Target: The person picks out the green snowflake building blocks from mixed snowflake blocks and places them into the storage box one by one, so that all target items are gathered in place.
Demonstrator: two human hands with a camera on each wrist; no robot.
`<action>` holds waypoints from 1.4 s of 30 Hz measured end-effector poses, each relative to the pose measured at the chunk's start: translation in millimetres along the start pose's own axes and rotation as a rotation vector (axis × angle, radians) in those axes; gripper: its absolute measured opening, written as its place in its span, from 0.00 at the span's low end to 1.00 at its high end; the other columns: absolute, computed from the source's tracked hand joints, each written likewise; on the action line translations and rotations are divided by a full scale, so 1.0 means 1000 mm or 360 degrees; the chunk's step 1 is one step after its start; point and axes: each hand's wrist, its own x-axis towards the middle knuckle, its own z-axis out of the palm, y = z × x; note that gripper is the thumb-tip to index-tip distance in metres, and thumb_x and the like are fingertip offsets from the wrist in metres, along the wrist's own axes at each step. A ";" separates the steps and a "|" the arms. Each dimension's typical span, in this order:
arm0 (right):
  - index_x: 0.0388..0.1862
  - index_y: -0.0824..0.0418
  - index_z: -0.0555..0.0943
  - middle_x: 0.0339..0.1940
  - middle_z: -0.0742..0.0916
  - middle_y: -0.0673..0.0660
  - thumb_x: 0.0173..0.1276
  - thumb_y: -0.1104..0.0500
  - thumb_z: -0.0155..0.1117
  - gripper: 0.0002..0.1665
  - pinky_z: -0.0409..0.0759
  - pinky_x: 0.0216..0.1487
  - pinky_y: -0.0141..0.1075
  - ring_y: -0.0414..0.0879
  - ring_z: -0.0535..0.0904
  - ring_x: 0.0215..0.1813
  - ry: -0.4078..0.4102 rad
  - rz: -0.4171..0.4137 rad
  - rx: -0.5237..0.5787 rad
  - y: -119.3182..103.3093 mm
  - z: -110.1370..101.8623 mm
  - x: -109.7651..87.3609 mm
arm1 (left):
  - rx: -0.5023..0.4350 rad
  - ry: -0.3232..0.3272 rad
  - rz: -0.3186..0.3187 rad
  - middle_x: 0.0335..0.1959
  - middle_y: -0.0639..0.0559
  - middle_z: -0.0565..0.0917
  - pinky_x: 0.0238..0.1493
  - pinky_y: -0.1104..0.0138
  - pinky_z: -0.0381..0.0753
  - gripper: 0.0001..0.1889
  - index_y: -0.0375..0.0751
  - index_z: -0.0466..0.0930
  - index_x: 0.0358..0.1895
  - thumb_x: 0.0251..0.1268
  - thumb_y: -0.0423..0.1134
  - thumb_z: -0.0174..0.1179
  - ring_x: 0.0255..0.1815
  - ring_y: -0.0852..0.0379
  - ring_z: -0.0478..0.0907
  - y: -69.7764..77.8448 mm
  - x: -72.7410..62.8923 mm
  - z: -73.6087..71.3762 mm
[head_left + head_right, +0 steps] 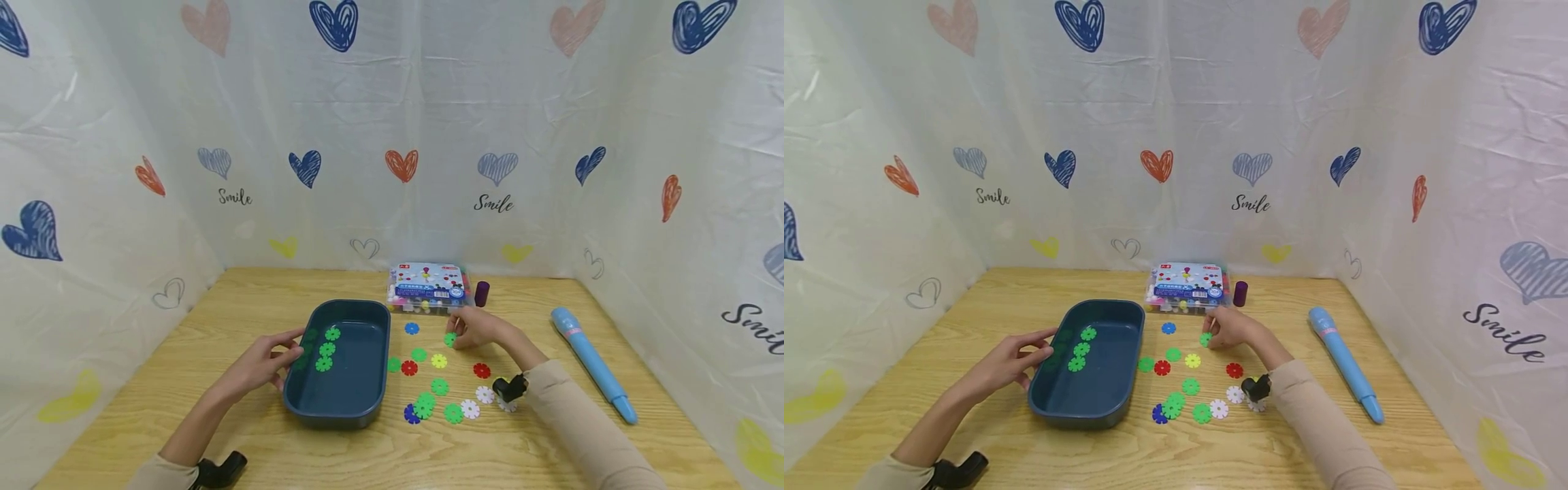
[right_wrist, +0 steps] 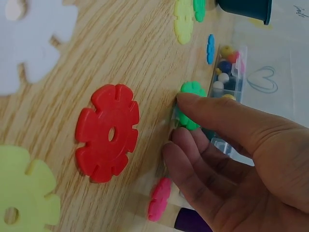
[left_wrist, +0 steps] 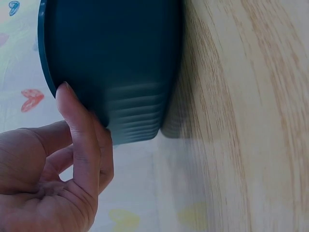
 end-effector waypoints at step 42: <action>0.43 0.71 0.81 0.32 0.86 0.64 0.72 0.69 0.55 0.08 0.88 0.39 0.40 0.59 0.85 0.36 -0.0050 -0.0298 0.0217 -0.021 -0.027 -0.001 | -0.0011 -0.0006 -0.0010 0.48 0.30 0.72 0.21 0.58 0.84 0.32 0.33 0.57 0.75 0.75 0.44 0.53 0.27 0.57 0.75 0.001 0.000 0.000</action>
